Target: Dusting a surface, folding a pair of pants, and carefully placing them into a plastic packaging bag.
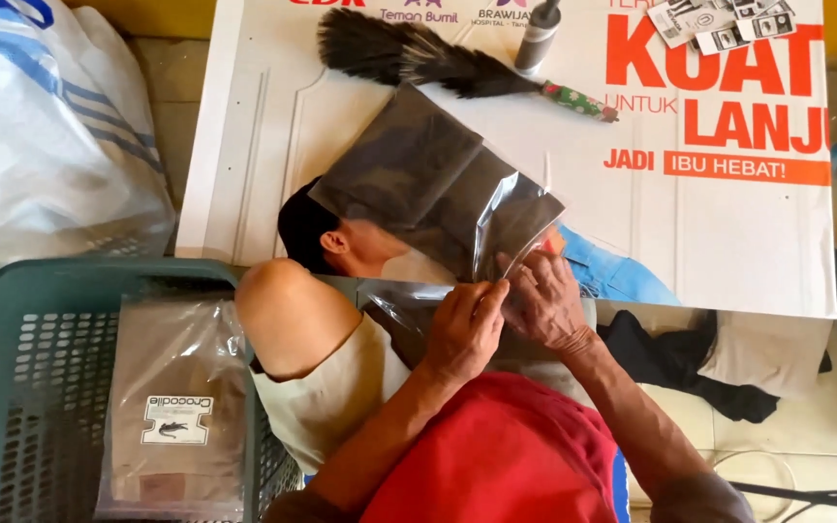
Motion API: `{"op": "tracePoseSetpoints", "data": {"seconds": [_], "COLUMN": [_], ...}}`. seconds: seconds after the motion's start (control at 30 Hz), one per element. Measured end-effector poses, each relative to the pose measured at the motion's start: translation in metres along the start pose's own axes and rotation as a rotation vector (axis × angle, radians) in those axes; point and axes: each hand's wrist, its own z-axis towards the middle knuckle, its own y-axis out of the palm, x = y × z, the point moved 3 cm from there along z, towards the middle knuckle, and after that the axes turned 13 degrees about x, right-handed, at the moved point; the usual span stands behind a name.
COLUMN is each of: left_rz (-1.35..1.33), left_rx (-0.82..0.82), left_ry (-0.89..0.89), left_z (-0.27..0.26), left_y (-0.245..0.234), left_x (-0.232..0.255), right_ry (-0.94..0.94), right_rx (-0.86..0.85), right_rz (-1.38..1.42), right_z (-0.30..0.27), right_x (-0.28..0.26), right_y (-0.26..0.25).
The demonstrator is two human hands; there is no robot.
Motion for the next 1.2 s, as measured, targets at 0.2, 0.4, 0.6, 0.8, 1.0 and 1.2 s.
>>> {"op": "tracePoseSetpoints", "data": {"seconds": [0.2, 0.4, 0.6, 0.8, 1.0, 1.2], "left_rz": [-0.014, -0.066, -0.053, -0.060, -0.009, -0.117], "left_rx": [0.021, 0.019, 0.012, -0.016, -0.011, 0.071], "left_ry": [-0.048, 0.015, 0.009, -0.008, -0.223, -1.254], "left_z": [0.007, 0.003, 0.001, -0.012, -0.004, 0.006], "left_y": [-0.004, 0.001, 0.002, 0.009, -0.003, -0.031], "left_x": [0.001, 0.007, 0.008, 0.002, -0.009, -0.084], "right_ry": [-0.045, -0.075, -0.086, 0.013, 0.068, 0.092], "right_rx": [-0.033, -0.308, -0.457, -0.487, -0.541, -0.592], "right_rz": [0.036, -0.032, -0.180, -0.168, -0.130, -0.128], "right_z": [-0.013, 0.022, -0.009, 0.009, -0.001, 0.015], "right_x": [-0.006, -0.011, 0.010, -0.001, 0.009, -0.002], "right_y": [0.013, 0.024, 0.078, 0.075, 0.083, 0.072]}}
